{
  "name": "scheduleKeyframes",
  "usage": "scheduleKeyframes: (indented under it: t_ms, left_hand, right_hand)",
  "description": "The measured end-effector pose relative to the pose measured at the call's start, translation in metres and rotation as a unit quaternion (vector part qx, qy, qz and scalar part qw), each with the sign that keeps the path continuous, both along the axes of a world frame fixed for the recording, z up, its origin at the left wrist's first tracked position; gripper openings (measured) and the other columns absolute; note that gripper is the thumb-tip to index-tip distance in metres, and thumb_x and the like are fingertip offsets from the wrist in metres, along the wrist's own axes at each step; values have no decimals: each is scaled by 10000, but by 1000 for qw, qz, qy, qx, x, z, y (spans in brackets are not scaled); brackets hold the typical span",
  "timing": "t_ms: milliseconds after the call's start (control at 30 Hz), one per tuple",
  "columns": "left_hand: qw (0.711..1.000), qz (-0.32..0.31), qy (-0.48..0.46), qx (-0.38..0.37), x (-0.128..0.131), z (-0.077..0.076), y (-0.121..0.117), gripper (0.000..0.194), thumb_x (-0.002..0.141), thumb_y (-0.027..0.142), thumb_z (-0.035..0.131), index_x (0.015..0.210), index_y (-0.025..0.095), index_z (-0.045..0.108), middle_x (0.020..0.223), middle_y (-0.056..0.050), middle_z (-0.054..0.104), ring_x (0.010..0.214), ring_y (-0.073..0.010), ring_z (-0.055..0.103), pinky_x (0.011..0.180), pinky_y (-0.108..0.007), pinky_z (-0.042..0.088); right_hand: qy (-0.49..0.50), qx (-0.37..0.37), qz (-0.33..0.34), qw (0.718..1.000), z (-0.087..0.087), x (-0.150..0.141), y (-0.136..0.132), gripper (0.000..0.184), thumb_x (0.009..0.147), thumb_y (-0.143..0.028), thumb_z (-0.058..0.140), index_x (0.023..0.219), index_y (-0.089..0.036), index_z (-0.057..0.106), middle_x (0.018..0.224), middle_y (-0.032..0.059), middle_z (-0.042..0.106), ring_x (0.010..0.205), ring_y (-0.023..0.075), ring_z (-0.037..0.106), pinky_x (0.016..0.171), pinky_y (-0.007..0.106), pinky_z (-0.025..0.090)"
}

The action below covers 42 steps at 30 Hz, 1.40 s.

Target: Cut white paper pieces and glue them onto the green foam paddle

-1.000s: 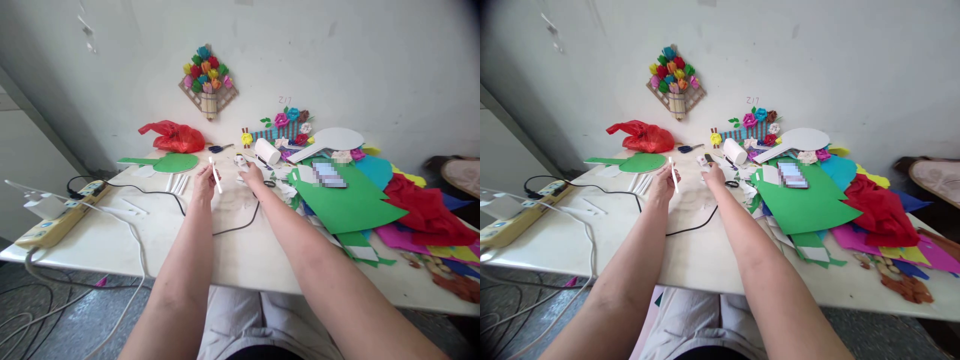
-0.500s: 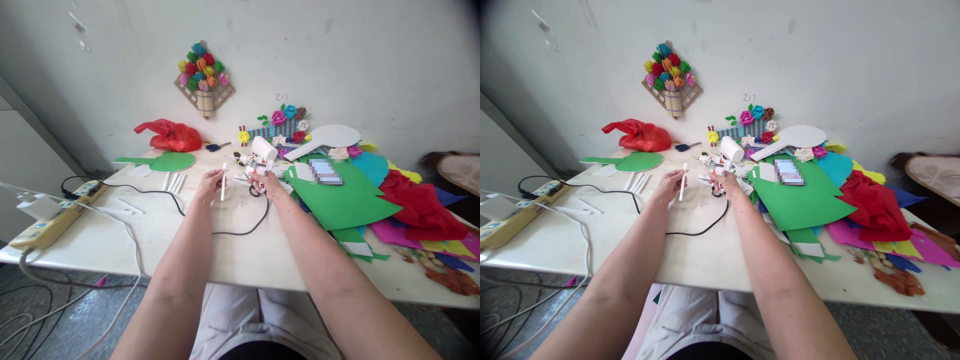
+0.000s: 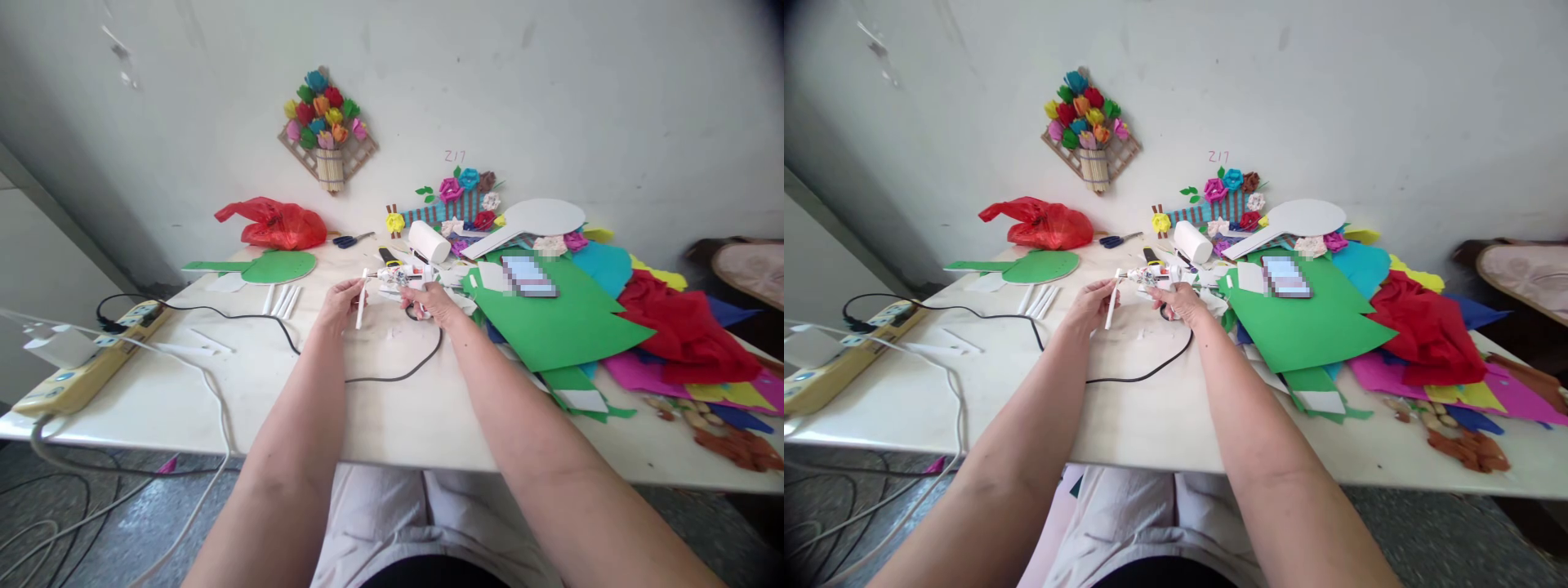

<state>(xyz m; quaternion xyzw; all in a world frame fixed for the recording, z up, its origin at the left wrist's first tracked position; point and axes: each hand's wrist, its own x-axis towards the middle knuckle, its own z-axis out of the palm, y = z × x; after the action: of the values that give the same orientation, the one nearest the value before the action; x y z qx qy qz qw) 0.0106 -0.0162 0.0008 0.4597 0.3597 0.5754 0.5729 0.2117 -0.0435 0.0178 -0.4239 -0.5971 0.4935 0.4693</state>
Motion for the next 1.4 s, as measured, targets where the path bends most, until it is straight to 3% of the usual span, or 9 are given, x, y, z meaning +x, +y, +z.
scheduleKeyframes:
  t_ms: [400,1400]
  left_hand:
    - [1000,21,10,-2,0,0,0,394,517,372,785,791,129,639,527,18,548,471,-75,498,479,-194,410]
    - [999,29,16,-1,0,2,-2,366,552,359,766,805,127,639,541,17,547,473,-73,498,472,-190,411]
  right_hand:
    - [-24,6,-10,1000,1,1,0,411,604,-499,704,509,-133,544,464,4,558,292,35,360,290,183,283]
    - [-22,-10,-14,1000,-3,-1,4,392,568,-462,756,554,-147,524,393,-30,506,271,41,356,260,177,258]
